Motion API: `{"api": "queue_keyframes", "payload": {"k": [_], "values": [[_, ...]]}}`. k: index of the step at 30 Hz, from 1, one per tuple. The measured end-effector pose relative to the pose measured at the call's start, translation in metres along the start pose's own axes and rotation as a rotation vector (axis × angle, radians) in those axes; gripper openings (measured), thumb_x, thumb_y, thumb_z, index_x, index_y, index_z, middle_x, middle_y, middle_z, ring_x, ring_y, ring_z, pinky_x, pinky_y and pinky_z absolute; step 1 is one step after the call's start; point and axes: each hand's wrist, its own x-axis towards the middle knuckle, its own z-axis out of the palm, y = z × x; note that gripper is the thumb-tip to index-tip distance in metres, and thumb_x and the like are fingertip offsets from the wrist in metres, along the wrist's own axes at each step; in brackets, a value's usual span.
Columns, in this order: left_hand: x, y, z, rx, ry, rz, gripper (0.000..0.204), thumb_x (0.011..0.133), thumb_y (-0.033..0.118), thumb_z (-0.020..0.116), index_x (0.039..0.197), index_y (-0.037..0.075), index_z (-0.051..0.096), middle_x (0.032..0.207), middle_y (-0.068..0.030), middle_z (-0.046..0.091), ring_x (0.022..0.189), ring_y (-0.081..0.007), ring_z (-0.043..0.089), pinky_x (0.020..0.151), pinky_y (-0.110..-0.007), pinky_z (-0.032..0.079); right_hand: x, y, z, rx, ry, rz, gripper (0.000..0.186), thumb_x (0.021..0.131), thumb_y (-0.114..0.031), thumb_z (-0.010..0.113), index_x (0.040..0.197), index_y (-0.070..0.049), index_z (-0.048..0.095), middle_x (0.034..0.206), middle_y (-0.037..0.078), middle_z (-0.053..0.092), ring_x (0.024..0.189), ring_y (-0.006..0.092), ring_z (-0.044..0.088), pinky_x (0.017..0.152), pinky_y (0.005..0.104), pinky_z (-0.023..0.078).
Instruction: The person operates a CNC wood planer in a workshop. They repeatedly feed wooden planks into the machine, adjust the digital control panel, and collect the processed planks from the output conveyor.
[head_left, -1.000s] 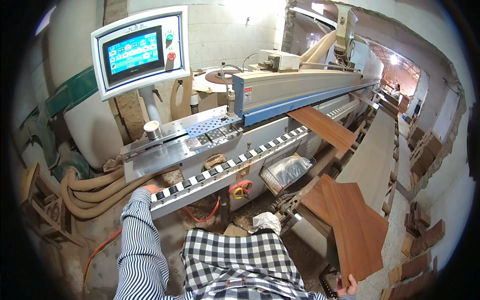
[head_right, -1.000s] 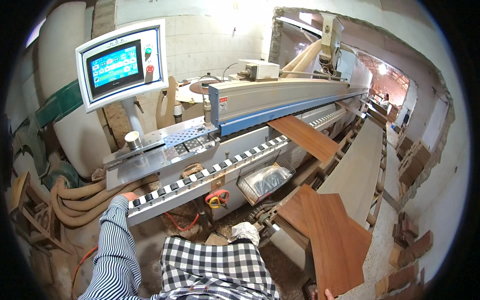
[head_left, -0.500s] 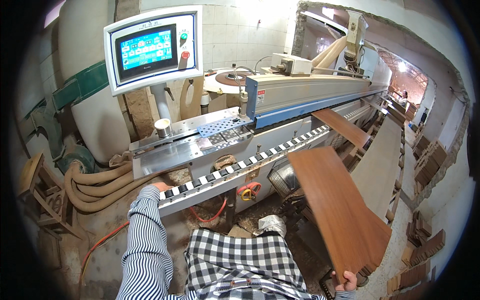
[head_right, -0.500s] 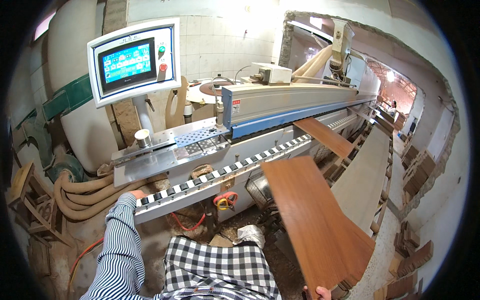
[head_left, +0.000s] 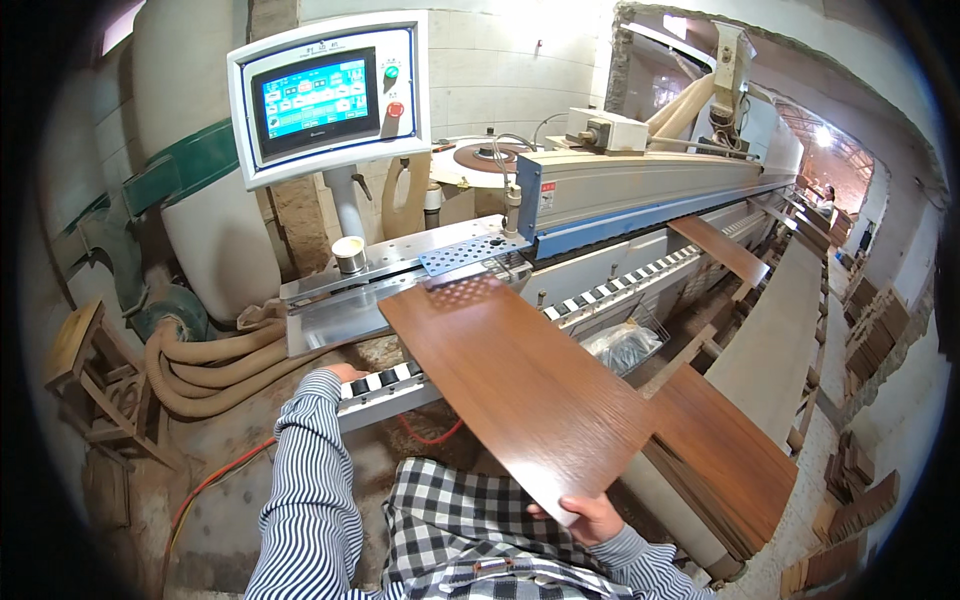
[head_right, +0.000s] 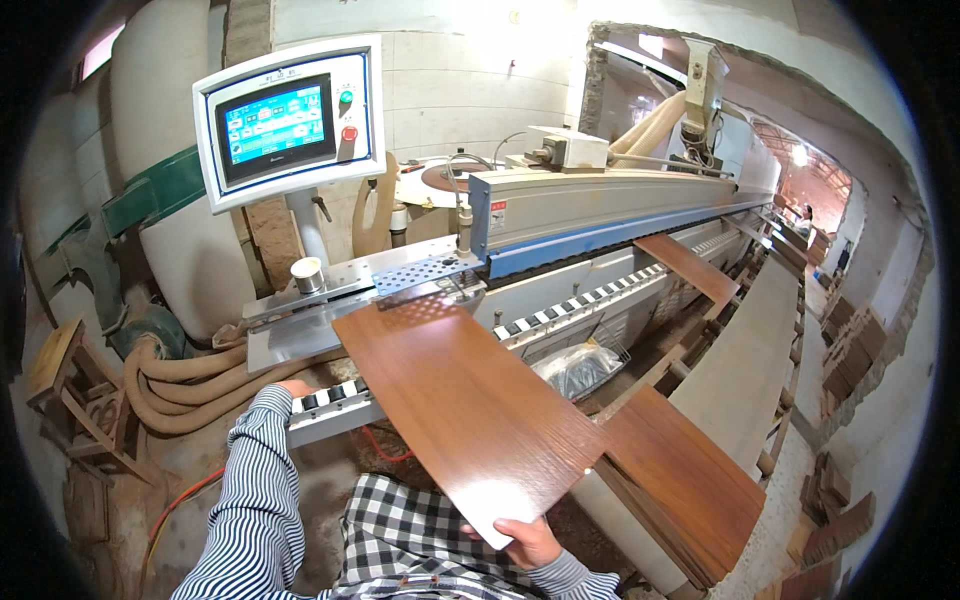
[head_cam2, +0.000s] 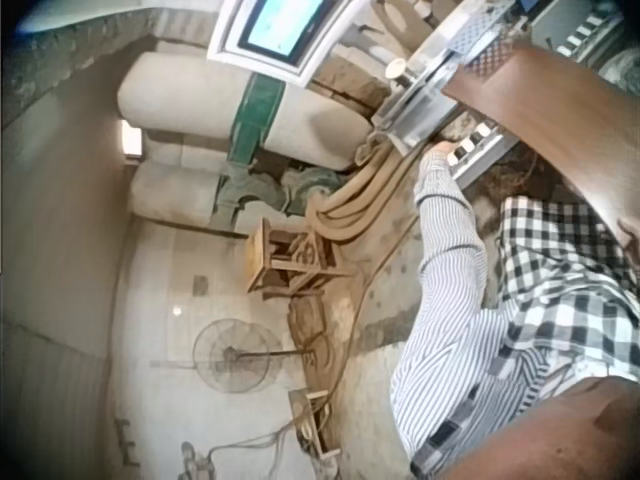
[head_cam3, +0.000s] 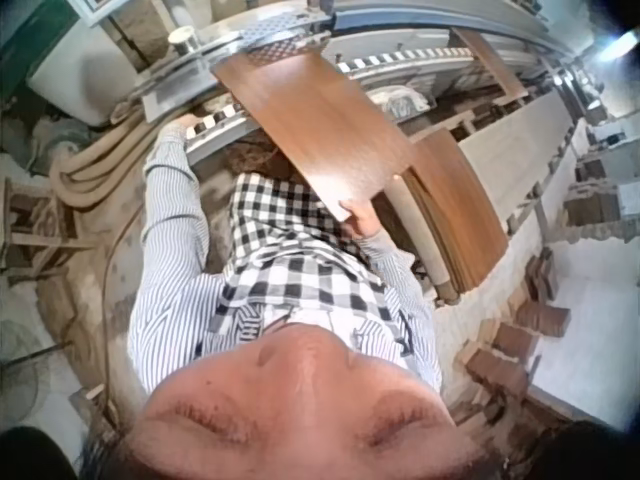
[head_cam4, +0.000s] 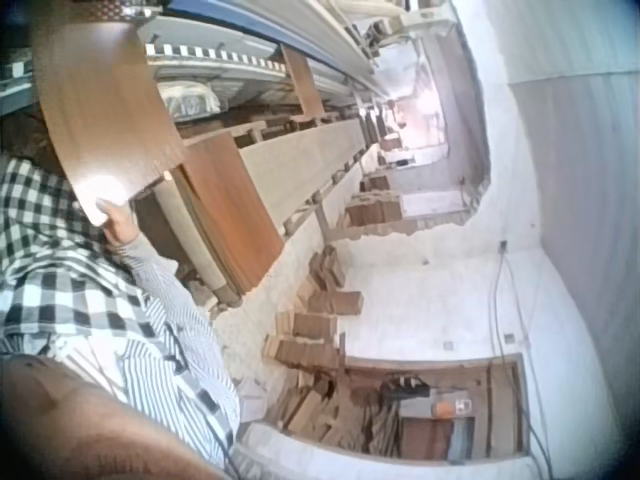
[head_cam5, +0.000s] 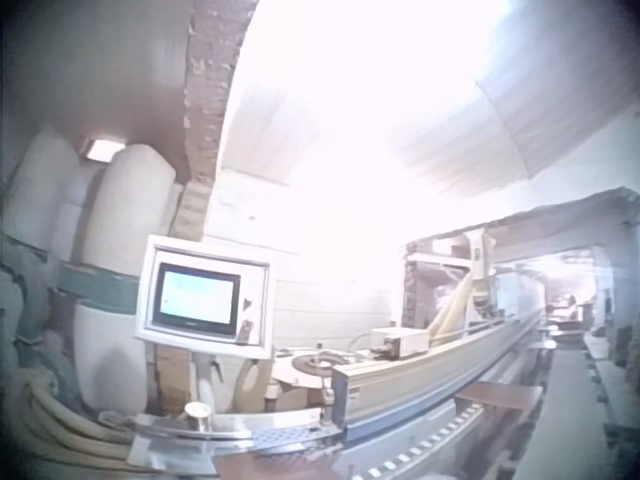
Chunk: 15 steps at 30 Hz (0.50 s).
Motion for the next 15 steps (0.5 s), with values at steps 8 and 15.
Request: {"api": "queue_keyframes", "payload": {"k": [8, 15], "values": [[-0.099, 0.118, -0.050, -0.034, 0.037, 0.011, 0.054, 0.085, 0.050, 0.041, 0.112, 0.006, 0.055, 0.114, -0.0131, 0.056, 0.106, -0.0296, 0.051, 0.092, -0.035, 0.036, 0.042, 0.033, 0.027, -0.299, -0.109, 0.335, 0.026, 0.086, -0.022, 0.055, 0.086, 0.004, 0.056, 0.065, 0.009, 0.059, 0.051, 0.0126, 0.056, 0.046, 0.0212, 0.044], [-0.088, 0.112, -0.046, -0.045, 0.016, 0.012, 0.054, 0.085, 0.050, 0.041, 0.112, 0.006, 0.055, 0.114, -0.0131, 0.056, 0.106, -0.0294, 0.051, 0.091, -0.035, 0.036, 0.046, 0.041, 0.039, -0.267, 0.023, 0.402, 0.031, 0.084, -0.026, 0.059, 0.081, 0.004, 0.056, 0.064, 0.008, 0.058, 0.045, 0.0099, 0.053, 0.042, 0.0185, 0.041]]}}
